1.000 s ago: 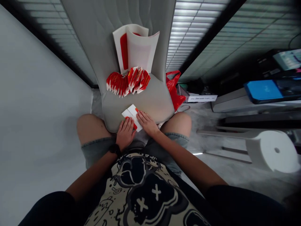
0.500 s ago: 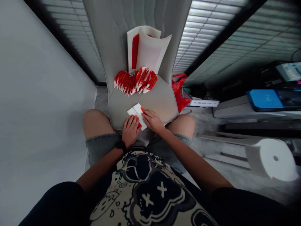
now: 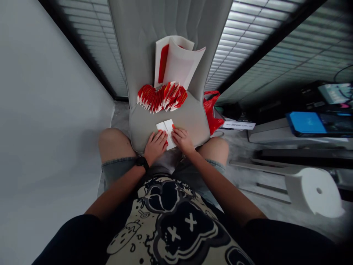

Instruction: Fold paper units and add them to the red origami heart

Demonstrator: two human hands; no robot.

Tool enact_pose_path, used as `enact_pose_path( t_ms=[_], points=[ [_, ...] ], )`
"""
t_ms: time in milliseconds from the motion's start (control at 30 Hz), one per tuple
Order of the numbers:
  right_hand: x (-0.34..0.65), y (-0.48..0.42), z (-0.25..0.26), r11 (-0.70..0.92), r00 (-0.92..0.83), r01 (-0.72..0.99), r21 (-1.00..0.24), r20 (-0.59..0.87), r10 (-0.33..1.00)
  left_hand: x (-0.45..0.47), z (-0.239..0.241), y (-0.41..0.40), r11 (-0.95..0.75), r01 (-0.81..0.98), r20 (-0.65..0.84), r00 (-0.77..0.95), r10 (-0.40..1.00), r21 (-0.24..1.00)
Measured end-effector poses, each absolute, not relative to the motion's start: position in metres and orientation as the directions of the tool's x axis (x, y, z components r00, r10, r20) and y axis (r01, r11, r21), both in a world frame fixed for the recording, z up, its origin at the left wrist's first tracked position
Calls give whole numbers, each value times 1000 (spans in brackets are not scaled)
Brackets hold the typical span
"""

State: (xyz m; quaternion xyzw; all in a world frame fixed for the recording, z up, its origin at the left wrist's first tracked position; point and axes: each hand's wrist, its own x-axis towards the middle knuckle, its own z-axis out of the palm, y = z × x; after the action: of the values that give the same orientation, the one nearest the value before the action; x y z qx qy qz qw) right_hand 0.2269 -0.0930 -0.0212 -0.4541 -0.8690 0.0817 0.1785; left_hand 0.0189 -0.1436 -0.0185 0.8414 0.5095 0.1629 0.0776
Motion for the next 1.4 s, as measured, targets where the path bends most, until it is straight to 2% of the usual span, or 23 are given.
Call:
enact_pose_path(
  t_ms=[167, 467, 800, 933, 1100, 1200, 1300, 1400],
  points=[
    [226, -90, -30, 569, -503, 752, -333, 269, 822, 3, -18, -115, -606, 747, 217, 566, 796, 274],
    [223, -95, -30, 529, -512, 805, -267, 136, 848, 7, -11, -119, -565, 791, 180, 536, 825, 235],
    [222, -96, -27, 531, -528, 807, -258, 87, 845, 5, -8, -116, -542, 812, 131, 526, 840, 217],
    [223, -89, -24, 534, -534, 791, -300, 89, 841, 0, -4, -109, -534, 810, 144, 514, 846, 242],
    [226, -67, -18, 468, -454, 775, -425, 141, 880, -9, 0, -96, -566, 786, 168, 541, 824, 249],
    [232, -59, -14, 495, -484, 743, -451, 149, 862, -10, -1, -94, -557, 790, 194, 523, 830, 257],
    [232, -55, -12, 519, -510, 748, -414, 142, 848, -9, -2, -95, -545, 790, 229, 497, 837, 281],
    [221, -53, -13, 472, -449, 827, -305, 145, 882, -5, -3, -95, -514, 802, 257, 450, 855, 306]
  ],
)
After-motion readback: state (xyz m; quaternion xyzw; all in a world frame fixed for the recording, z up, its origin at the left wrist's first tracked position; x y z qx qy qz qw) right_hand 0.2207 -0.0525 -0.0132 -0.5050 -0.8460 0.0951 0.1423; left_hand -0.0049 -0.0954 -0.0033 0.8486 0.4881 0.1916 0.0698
